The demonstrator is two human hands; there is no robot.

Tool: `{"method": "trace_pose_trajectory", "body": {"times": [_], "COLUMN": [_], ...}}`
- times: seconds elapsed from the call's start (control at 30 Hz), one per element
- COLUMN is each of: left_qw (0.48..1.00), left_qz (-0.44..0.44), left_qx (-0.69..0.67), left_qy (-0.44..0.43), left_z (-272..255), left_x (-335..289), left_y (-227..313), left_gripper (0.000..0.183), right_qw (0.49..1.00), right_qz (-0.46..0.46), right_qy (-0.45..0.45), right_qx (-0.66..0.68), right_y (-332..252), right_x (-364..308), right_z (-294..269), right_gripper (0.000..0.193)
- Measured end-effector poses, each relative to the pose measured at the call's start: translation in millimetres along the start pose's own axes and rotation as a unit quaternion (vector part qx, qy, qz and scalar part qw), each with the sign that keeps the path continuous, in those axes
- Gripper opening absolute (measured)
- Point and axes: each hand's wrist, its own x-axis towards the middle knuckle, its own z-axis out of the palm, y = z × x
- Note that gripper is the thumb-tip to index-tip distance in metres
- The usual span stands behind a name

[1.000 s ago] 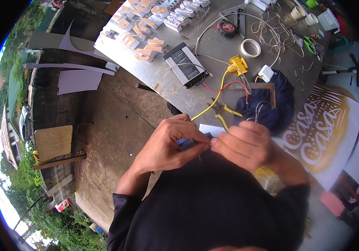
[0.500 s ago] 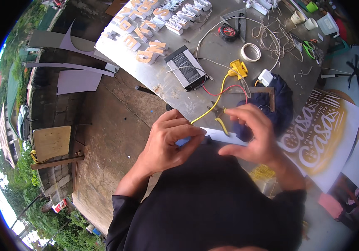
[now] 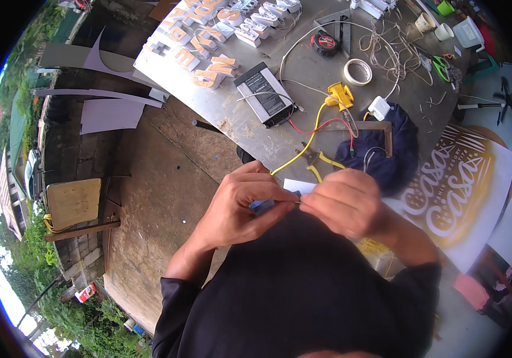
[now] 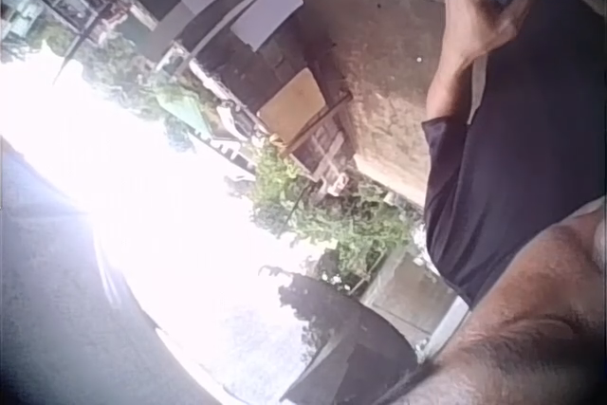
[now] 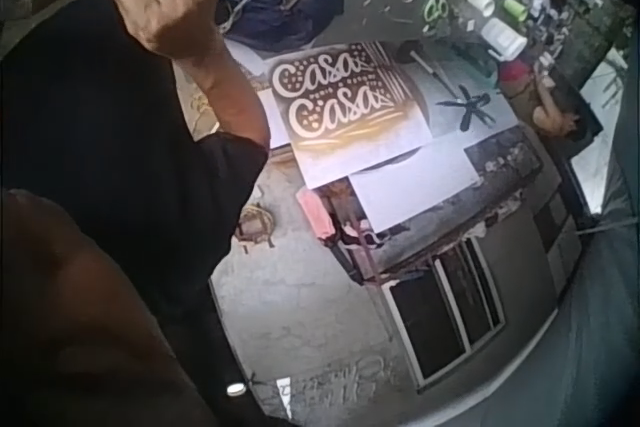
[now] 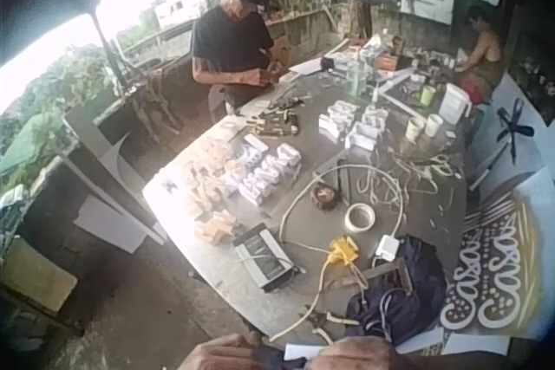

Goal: Stripping insulation and joining electrical wires for signage illumination.

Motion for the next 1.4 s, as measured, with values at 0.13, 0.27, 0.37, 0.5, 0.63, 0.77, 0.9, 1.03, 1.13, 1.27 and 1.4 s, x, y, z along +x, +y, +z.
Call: {"method": "trace_pose_trajectory", "body": {"times": [0.13, 0.27, 0.37, 0.5, 0.63, 0.77, 0.9, 1.03, 1.13, 1.27, 1.4], "left_qw": [0.947, 0.9, 0.988, 0.993, 0.971, 0.986, 0.995, 0.898, 0.878, 0.983, 0.987], "left_qz": [0.152, 0.202, 0.058, -0.055, -0.122, -0.065, 0.039, 0.22, 0.241, 0.078, -0.064], "left_qx": [0.265, 0.366, 0.124, -0.097, -0.196, -0.149, 0.077, 0.361, 0.39, 0.124, -0.149], "left_qy": [0.096, 0.126, 0.076, 0.022, -0.061, -0.021, 0.049, 0.122, 0.137, 0.109, 0.017], "left_z": [13.3, 17.3, 6.2, 0.8, -0.3, 4.7, 11.1, 22.9, 24.9, 14.8, 7.1], "left_x": [-2.8, -6.4, -2.7, -5.2, -5.7, -4.2, -4.4, -10.7, -11.2, -4.1, -10.3], "left_y": [-6.4, -14.4, -10.9, -10.6, -11.2, -8.9, -5.4, -17.6, -20.0, -11.4, -13.4], "left_gripper": [0.025, 0.028, 0.015, 0.007, 0.006, 0.007, 0.018, 0.034, 0.035, 0.016, 0.005], "right_qw": [0.877, 0.481, 0.913, 0.996, 0.988, 0.992, 0.96, 0.632, 0.453, 0.87, 0.998], "right_qz": [0.38, 0.606, 0.347, -0.025, -0.121, -0.104, 0.227, 0.56, 0.585, 0.384, -0.034], "right_qy": [-0.044, -0.093, -0.041, 0.002, -0.032, -0.022, -0.05, -0.07, -0.085, -0.026, -0.025], "right_qx": [0.291, 0.627, 0.208, -0.086, -0.093, -0.066, 0.157, 0.531, 0.668, 0.307, -0.039], "right_y": [-0.2, 9.1, 2.2, 7.5, 1.3, 0.0, -3.0, 6.6, 10.2, 1.9, 3.7], "right_x": [-5.5, -15.7, 0.3, -1.6, 1.5, -0.1, 1.3, -17.8, -26.0, -3.7, 3.2], "right_z": [7.0, 8.7, -9.5, -12.8, -11.7, -6.3, 1.8, 16.1, 16.8, -0.6, -12.9], "right_gripper": [0.01, 0.024, 0.039, 0.032, 0.013, 0.006, 0.005, 0.012, 0.014, 0.021, 0.031]}}
